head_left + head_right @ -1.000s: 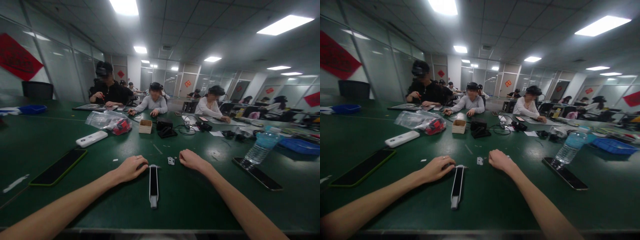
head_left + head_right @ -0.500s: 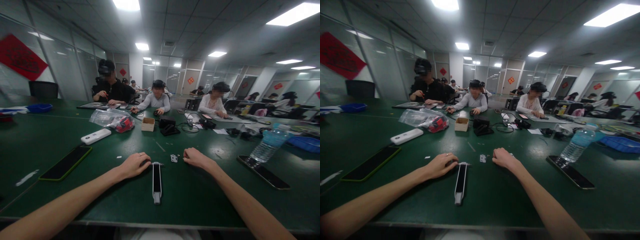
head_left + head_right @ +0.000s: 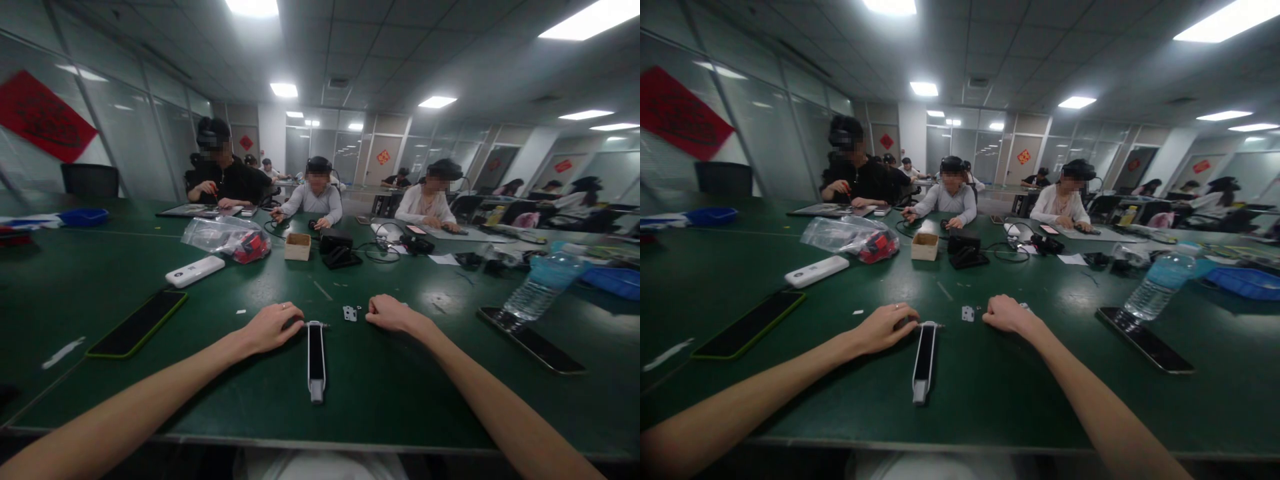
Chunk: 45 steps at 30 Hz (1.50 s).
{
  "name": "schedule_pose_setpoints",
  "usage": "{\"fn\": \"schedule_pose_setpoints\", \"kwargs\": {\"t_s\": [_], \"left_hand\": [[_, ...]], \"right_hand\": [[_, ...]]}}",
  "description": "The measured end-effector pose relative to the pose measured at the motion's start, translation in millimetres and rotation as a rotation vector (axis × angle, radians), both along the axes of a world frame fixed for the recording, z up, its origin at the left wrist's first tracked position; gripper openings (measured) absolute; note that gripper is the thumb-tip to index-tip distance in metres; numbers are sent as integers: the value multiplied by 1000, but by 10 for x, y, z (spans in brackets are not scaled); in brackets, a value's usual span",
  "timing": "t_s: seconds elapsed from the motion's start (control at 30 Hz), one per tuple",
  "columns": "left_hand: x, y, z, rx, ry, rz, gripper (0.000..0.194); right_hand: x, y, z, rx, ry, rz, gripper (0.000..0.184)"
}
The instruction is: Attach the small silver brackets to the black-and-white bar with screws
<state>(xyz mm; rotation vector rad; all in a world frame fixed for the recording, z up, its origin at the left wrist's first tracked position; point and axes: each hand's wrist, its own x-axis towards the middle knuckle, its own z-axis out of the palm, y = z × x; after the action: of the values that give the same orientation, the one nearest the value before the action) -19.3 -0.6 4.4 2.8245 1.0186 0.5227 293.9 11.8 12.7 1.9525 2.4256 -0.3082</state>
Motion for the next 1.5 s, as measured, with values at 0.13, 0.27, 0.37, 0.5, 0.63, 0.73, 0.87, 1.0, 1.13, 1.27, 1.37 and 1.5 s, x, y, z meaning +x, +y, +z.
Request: {"fn": "schedule_pose_setpoints", "kwargs": {"t_s": [0.13, 0.27, 0.37, 0.5, 0.63, 0.73, 0.87, 1.0, 1.13, 1.27, 1.37, 1.5], "left_hand": [[5, 3, 0, -2, 3, 9, 22], [10, -2, 18, 5, 9, 51, 21], [10, -18, 40, -18, 39, 73, 17], [15, -40, 53, -36, 81, 68, 14], [31, -42, 49, -46, 99, 62, 14], [40, -34, 39, -48, 105, 46, 15], [35, -28, 23, -45, 93, 37, 14], [23, -23, 4, -33, 86, 31, 14], [19, -15, -16, -24, 86, 27, 16], [22, -15, -23, -22, 72, 23, 15], [25, -15, -26, -24, 67, 18, 15], [25, -5, -42, -18, 57, 16, 15]], "right_hand": [[-10, -30, 31, 77, -3, 58, 17], [-41, -63, 67, 222, 67, 110, 12], [-157, -127, 46, 322, 232, 166, 7], [-415, -258, -57, 281, 460, 248, 5], [-595, -337, -154, 260, 564, 275, 5], [-626, -340, -195, 292, 598, 277, 5], [-613, -326, -222, 286, 607, 290, 6], [-616, -331, -219, 251, 632, 305, 11], [-625, -343, -206, 226, 645, 316, 15], [-633, -359, -183, 216, 629, 310, 16], [-643, -373, -164, 206, 629, 297, 15], [-661, -387, -151, 198, 637, 287, 15]]}}
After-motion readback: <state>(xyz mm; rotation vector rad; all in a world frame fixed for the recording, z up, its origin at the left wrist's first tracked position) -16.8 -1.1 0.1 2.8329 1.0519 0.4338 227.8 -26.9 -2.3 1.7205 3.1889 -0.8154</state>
